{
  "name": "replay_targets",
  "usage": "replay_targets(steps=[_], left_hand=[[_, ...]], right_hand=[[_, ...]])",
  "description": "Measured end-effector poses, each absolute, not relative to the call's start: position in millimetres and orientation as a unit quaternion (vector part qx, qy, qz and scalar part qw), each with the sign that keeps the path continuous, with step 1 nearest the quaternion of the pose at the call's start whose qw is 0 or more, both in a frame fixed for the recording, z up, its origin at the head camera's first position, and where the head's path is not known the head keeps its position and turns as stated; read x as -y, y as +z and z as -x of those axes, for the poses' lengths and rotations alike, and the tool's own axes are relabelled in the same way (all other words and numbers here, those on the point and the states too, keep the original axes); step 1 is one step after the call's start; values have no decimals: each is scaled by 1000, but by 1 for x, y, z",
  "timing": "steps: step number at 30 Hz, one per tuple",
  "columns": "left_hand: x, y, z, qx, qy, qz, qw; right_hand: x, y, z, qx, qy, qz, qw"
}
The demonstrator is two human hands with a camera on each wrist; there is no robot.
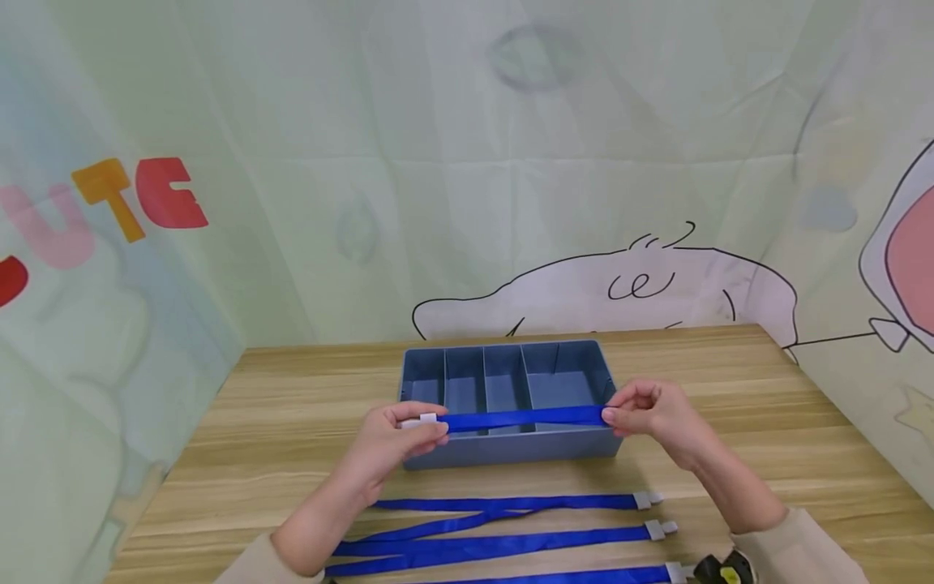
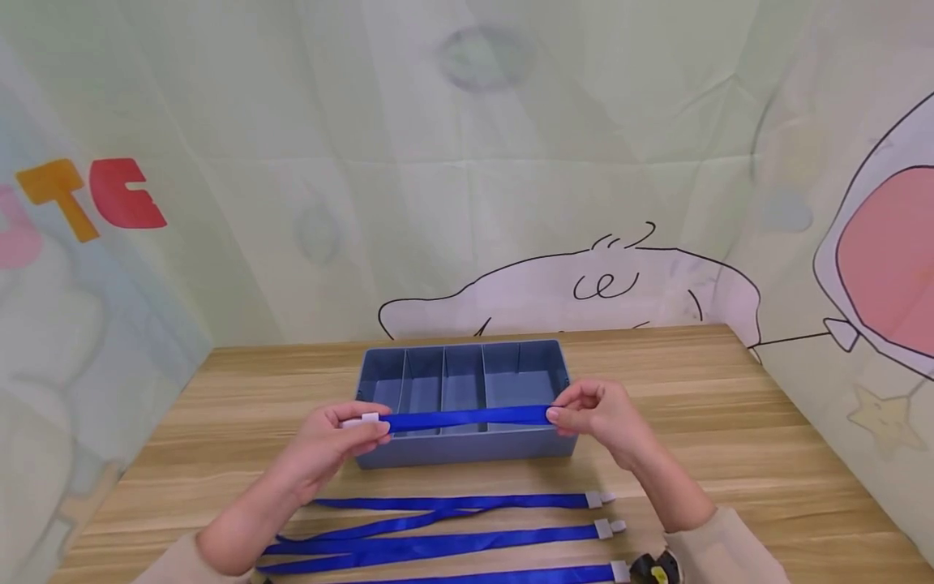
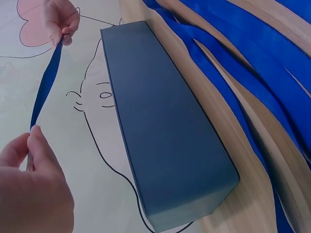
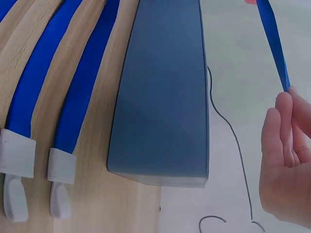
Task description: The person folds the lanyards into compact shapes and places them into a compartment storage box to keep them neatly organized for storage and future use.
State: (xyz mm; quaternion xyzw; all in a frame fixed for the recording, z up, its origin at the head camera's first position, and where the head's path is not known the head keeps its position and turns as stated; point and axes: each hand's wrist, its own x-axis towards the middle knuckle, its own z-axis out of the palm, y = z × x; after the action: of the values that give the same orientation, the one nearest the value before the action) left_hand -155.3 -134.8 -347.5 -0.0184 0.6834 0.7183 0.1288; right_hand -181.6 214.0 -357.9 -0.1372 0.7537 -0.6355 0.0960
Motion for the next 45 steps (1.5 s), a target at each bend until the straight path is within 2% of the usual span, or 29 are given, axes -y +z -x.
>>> replay_targets(steps=[6, 11, 16, 23, 35, 45], left_hand=[[135, -347, 154, -634, 757, 15, 155], [135, -346, 153, -569, 802, 16, 180], [132, -346, 153, -581, 796, 20, 167], [122, -349, 155, -637, 758, 21, 142], [114, -350, 156, -640, 753, 27, 151], [103, -345, 154, -608, 771, 22, 189]], right_hand=[[-218, -361, 183, -697, -688, 148, 141], [-219, -361, 183, -665, -714, 153, 154], [-218, -358, 183, -674, -710, 135, 151], [-215, -355, 185, -754, -643, 69, 114], [-211, -342, 186, -778, -613, 75, 117], [-196, -328, 184, -777, -611, 74, 135]])
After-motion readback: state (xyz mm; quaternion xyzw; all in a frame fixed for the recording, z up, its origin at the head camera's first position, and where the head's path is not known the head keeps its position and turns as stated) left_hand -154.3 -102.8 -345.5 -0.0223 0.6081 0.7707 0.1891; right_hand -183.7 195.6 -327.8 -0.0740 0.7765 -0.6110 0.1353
